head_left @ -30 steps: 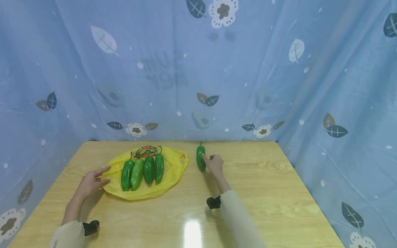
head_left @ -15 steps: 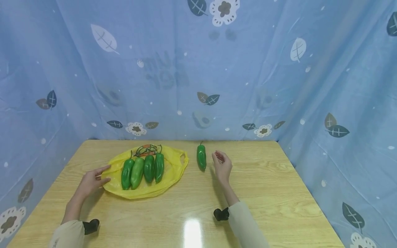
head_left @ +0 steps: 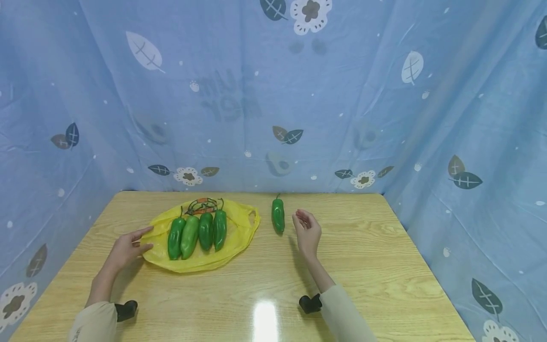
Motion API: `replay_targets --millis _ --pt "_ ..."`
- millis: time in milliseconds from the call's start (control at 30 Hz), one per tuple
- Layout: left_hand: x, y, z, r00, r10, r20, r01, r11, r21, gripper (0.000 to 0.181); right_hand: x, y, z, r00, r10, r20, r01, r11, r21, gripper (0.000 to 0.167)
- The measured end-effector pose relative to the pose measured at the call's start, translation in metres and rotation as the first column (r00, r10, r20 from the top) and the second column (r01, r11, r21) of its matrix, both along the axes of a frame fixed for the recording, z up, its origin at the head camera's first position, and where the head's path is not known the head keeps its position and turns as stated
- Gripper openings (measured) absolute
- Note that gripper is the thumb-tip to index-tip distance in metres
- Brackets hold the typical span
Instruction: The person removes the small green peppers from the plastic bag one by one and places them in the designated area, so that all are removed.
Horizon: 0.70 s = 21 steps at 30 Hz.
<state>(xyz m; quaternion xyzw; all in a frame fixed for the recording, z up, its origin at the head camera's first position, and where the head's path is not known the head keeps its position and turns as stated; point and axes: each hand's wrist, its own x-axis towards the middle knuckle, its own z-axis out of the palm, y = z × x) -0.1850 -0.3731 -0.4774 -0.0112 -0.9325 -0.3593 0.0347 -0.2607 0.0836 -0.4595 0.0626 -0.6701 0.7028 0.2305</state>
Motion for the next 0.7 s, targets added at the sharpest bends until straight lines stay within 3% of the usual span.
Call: replay_targets --millis 700 --pt "0.002 0.000 0.001 1.000 -0.005 -0.006 0.005 1.000 -0.004 0.055 0.017 -0.008 0.011 0.998 0.059 -0.033 -0.060 0.998 -0.022 0.023"
